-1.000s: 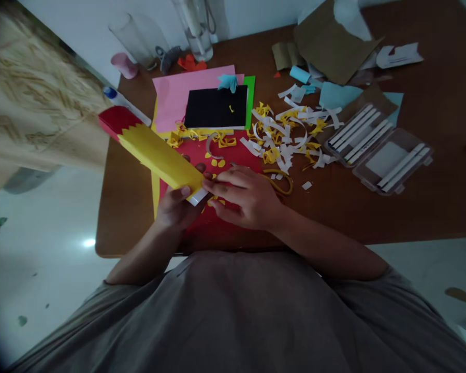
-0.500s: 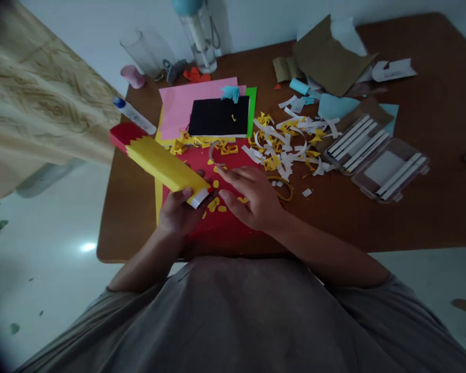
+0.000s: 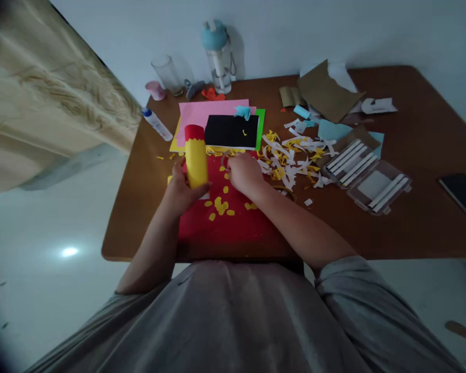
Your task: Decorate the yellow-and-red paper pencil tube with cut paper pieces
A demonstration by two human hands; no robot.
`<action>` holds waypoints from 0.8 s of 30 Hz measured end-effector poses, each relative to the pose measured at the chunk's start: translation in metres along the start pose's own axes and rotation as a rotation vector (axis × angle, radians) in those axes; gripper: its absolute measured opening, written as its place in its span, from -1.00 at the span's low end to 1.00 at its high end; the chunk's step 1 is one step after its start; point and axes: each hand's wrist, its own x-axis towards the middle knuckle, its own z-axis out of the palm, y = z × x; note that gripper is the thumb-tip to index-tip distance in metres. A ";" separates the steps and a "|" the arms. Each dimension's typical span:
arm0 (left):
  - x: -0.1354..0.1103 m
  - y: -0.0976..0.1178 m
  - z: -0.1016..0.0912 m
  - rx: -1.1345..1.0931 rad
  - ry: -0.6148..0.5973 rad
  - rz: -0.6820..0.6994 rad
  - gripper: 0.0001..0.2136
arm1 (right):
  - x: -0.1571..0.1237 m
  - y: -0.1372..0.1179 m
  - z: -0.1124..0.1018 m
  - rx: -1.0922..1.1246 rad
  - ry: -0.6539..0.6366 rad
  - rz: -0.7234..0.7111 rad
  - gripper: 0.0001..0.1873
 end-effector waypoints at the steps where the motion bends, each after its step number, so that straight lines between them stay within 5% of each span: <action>1: -0.001 0.002 0.000 0.093 0.029 0.000 0.24 | -0.001 0.002 -0.001 0.021 0.017 -0.004 -0.83; 6: -0.012 0.021 0.009 0.619 -0.067 -0.091 0.39 | -0.035 0.019 -0.025 0.206 0.119 -0.027 -0.90; 10: -0.022 0.034 0.012 0.953 -0.088 0.014 0.20 | -0.066 0.027 -0.040 0.748 0.012 -0.183 -0.88; 12: -0.027 0.038 0.012 0.859 -0.063 0.206 0.00 | -0.076 0.027 -0.040 0.820 -0.036 -0.265 -0.84; 15: -0.040 0.044 0.019 0.376 -0.199 0.449 -0.24 | -0.084 0.025 -0.033 0.727 -0.027 -0.384 -0.90; 18: -0.060 0.047 0.035 0.077 -0.322 0.306 -0.51 | -0.090 0.018 -0.026 0.550 -0.054 -0.494 -0.97; 21: -0.078 0.049 0.047 0.041 -0.348 0.343 -0.68 | -0.100 0.007 -0.025 0.464 0.073 -0.506 -0.91; 24: -0.086 0.051 0.047 0.308 -0.258 0.683 -0.83 | -0.112 -0.007 -0.029 0.538 0.367 -0.471 -0.84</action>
